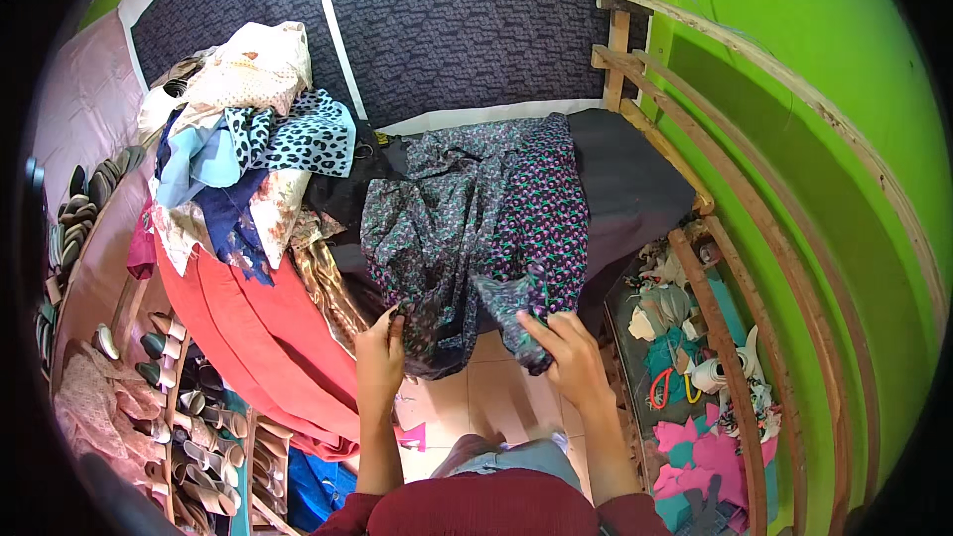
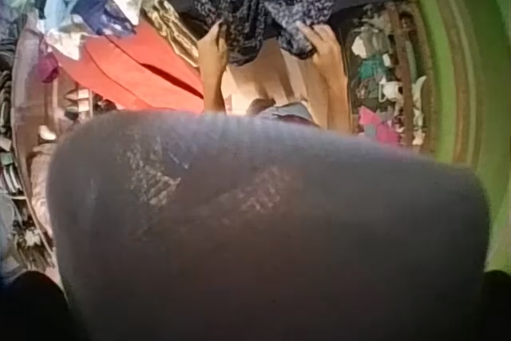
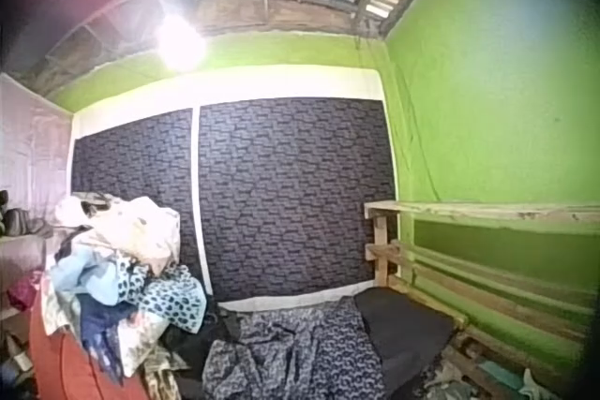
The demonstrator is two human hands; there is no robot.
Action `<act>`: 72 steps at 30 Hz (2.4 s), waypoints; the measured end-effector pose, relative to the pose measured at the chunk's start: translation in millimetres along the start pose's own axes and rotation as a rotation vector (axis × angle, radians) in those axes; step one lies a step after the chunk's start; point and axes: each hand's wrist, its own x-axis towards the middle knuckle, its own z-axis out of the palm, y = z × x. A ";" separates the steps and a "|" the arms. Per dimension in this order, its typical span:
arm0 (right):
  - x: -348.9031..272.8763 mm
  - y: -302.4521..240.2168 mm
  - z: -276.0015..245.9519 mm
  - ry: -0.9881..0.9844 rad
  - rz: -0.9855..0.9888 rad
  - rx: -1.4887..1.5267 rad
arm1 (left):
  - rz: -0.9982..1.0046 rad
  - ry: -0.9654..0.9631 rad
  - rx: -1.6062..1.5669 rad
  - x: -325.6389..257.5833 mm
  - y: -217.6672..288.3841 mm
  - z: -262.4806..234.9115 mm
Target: Folding a piece of patterned fabric on a work surface in a workshop environment.
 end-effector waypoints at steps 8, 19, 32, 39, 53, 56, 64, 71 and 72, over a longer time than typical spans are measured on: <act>-13.0 -23.0 10.7 -0.196 0.168 0.401 | 0.064 0.070 -0.343 -7.0 -24.6 10.9; -16.7 -37.6 49.2 0.330 0.321 0.553 | -0.345 -0.471 -1.322 -34.6 -3.7 42.3; -36.1 -8.1 16.2 0.406 0.289 0.222 | 0.189 -0.323 -0.733 -43.3 -2.1 58.1; -65.7 1.4 69.6 0.282 0.513 0.660 | 0.027 -0.417 -0.871 -62.6 -36.8 121.4; -110.6 -25.8 103.9 0.063 0.222 0.440 | -0.132 -0.240 -1.038 -126.0 -57.2 95.4; -103.2 -27.0 109.1 0.002 0.305 0.465 | -0.172 -0.164 -0.975 -110.8 -82.5 104.1; -61.2 -20.2 168.2 -0.029 0.303 0.417 | -0.171 -0.154 -0.485 -6.2 -264.9 159.8; -42.3 10.6 217.1 0.024 0.394 0.419 | -0.298 -0.476 0.196 52.1 -266.4 193.8; -39.0 9.7 223.5 0.027 0.398 0.418 | -0.296 -0.481 0.198 59.5 -272.6 196.5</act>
